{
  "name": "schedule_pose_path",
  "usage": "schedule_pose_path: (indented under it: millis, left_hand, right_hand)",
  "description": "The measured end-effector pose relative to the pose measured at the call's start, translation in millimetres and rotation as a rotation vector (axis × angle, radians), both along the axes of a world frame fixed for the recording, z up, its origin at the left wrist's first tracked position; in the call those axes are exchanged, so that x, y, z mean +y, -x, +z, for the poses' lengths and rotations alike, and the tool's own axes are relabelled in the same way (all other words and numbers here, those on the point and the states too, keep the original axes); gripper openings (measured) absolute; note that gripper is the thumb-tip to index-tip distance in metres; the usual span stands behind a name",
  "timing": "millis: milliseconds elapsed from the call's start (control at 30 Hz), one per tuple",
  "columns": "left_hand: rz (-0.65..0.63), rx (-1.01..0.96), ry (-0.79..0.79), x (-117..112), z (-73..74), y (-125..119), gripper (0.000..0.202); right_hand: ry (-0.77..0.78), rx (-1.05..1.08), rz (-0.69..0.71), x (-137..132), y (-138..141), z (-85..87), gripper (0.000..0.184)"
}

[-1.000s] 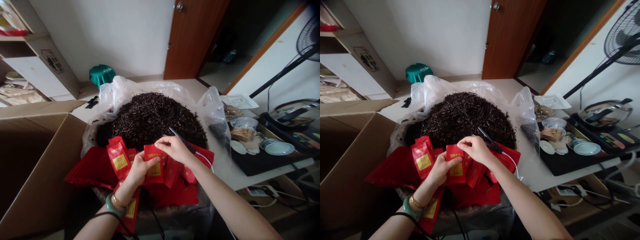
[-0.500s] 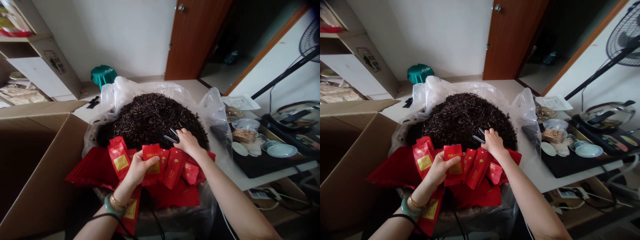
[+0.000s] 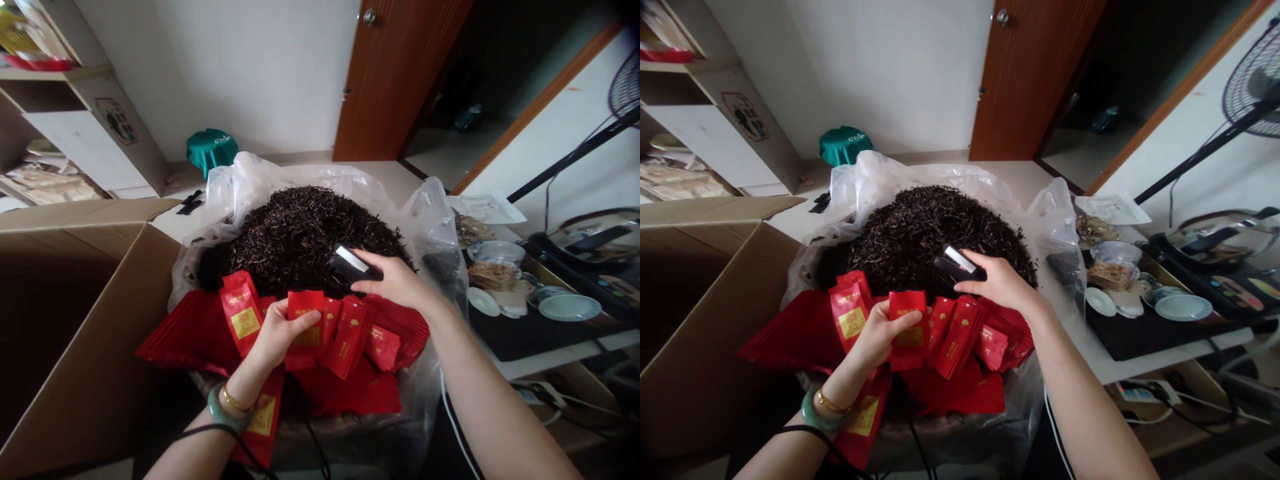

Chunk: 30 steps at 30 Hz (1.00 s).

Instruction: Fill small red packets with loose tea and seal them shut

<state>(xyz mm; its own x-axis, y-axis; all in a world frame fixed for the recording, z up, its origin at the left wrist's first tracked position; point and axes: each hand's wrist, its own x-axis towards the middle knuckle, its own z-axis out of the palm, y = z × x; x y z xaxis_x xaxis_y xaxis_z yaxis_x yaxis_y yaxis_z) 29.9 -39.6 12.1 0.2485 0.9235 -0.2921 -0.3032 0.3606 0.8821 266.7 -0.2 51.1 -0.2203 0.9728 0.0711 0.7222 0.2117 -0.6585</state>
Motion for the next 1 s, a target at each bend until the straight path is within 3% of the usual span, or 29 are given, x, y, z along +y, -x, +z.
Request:
schedule_pose_path:
  millis: [100, 200, 300, 433, 1000]
  left_hand:
    - [-0.06, 0.032, -0.033, -1, 1.1, 1, 0.038]
    - [-0.116, 0.108, -0.151, -2, 0.4, 1, 0.032]
    - [-0.139, 0.162, -0.248, -2, 0.3, 0, 0.028]
    - [-0.151, 0.182, -0.259, -4, 1.4, -1, 0.029]
    - [-0.182, 0.13, -0.102, -6, 2.3, 0, 0.03]
  right_hand:
    - [0.091, 0.077, 0.188, -18, 14, 19.0, 0.067]
    - [0.115, 0.027, 0.262, -34, 33, 29.7, 0.067]
    - [0.079, -0.034, 0.243, -43, 47, 31.4, 0.057]
    - [0.047, -0.044, 0.197, -46, 54, 30.5, 0.037]
    - [0.022, -0.068, 0.145, -45, 59, 29.3, 0.032]
